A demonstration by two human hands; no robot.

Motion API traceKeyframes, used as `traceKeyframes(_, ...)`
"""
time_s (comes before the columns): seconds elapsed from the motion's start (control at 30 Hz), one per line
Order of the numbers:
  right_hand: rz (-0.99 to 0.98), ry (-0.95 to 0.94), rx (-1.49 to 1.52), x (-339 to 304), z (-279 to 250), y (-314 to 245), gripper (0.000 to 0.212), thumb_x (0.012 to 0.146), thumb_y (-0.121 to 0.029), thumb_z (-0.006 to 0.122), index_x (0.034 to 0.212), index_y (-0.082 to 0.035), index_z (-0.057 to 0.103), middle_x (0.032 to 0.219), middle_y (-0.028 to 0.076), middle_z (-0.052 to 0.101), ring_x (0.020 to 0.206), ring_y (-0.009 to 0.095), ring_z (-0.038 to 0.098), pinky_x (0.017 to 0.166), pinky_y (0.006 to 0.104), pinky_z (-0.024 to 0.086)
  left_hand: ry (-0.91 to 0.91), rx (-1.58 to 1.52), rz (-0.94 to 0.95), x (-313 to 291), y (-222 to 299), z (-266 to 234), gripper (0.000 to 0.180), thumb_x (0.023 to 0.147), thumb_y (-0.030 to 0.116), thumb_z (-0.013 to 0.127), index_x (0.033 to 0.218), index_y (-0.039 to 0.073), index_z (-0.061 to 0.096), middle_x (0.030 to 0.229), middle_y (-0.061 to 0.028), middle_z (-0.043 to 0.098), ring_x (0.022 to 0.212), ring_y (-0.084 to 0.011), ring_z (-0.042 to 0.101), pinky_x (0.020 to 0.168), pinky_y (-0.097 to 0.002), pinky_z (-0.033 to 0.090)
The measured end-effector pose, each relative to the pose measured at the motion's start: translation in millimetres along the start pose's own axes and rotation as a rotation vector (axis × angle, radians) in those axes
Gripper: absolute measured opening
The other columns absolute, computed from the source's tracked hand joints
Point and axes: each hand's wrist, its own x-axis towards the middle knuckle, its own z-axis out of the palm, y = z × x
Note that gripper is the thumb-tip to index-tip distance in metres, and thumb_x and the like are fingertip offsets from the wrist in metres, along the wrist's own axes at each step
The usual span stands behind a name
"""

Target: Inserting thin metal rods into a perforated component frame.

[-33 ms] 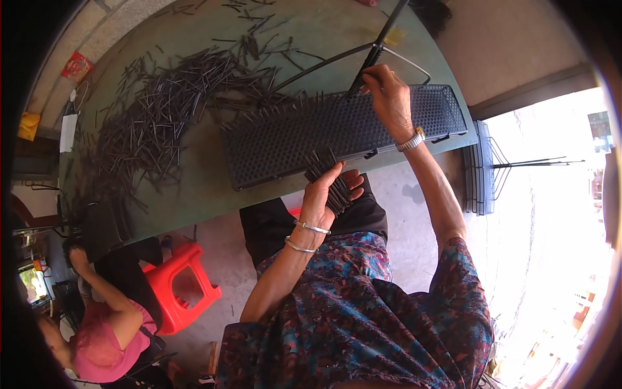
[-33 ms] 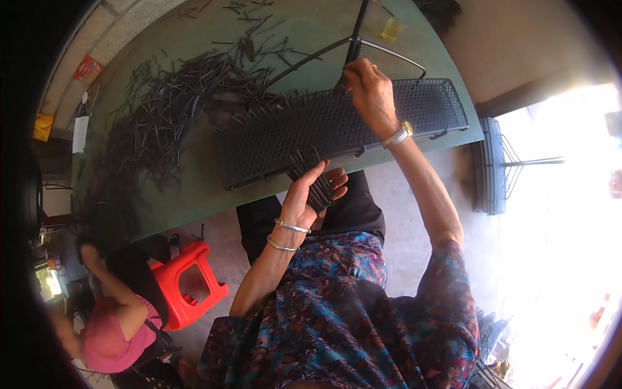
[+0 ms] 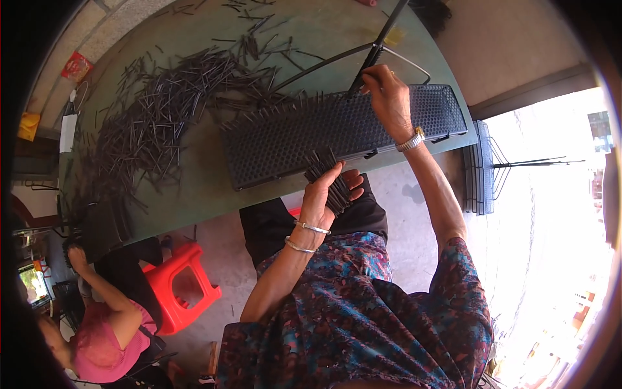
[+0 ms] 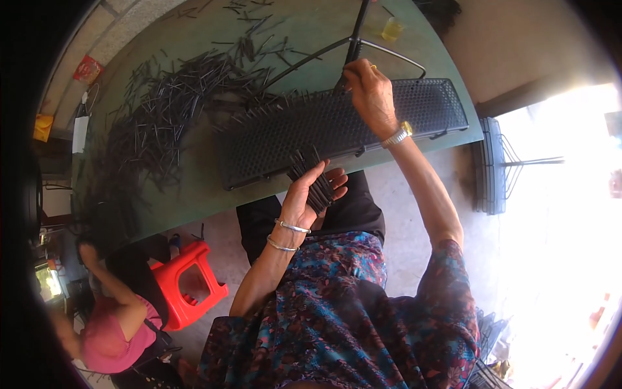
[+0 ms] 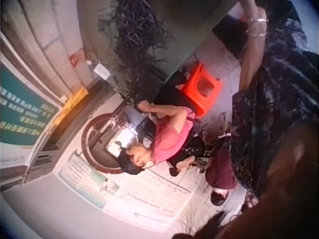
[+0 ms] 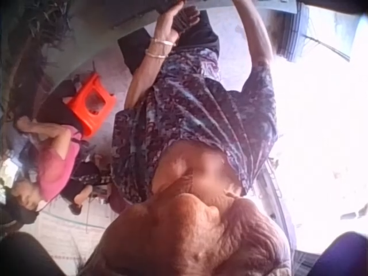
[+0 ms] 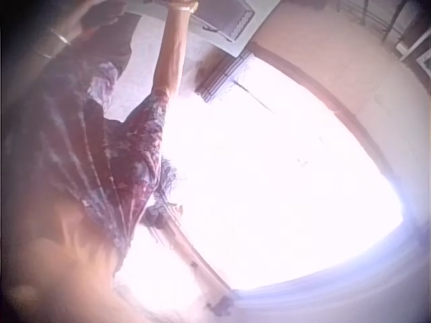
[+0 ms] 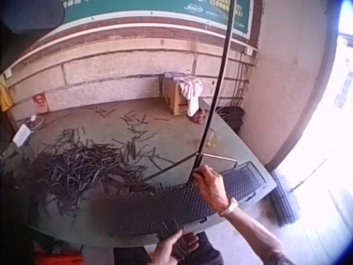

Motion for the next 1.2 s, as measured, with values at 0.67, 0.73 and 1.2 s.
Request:
traceKeyframes(0.67,-0.075,-0.013,-0.099,-4,-5,8,0.009,0.09,-0.008,0.057,0.097,-0.003,0.06,0.073,0.01,0.064,0.064,0.02,0.065,0.058,0.0298,0.049,-0.006,-0.026,0.028,-1,-3,4,0.019,0.095,0.017,0.053,0.108,0.003,0.054,0.105,-0.0242,0.062,0.1,-0.0368,0.062,0.09,-0.0483,0.052)
traceKeyframes(0.73,-0.026,-0.047,-0.076,-7,-5,5,0.008,0.086,-0.006,0.058,0.094,-0.004,0.058,0.076,0.014,0.061,0.065,0.03,0.063,0.059,0.0385,0.05,0.001,-0.024,0.026,0,-3,5,0.02,0.095,0.017,0.052,0.11,0.004,0.052,0.106,-0.0245,0.061,0.101,-0.0373,0.062,0.09,-0.0481,0.052)
traceKeyframes(1.2,-0.225,-0.21,-0.123,11,-18,9,0.009,0.089,-0.003,0.055,0.097,-0.001,0.059,0.075,0.014,0.061,0.066,0.022,0.065,0.06,0.0319,0.05,-0.022,0.009,0.019,-2,-7,-2,0.022,0.095,0.02,0.054,0.113,0.007,0.053,0.106,-0.0202,0.062,0.102,-0.0359,0.062,0.085,-0.0487,0.053)
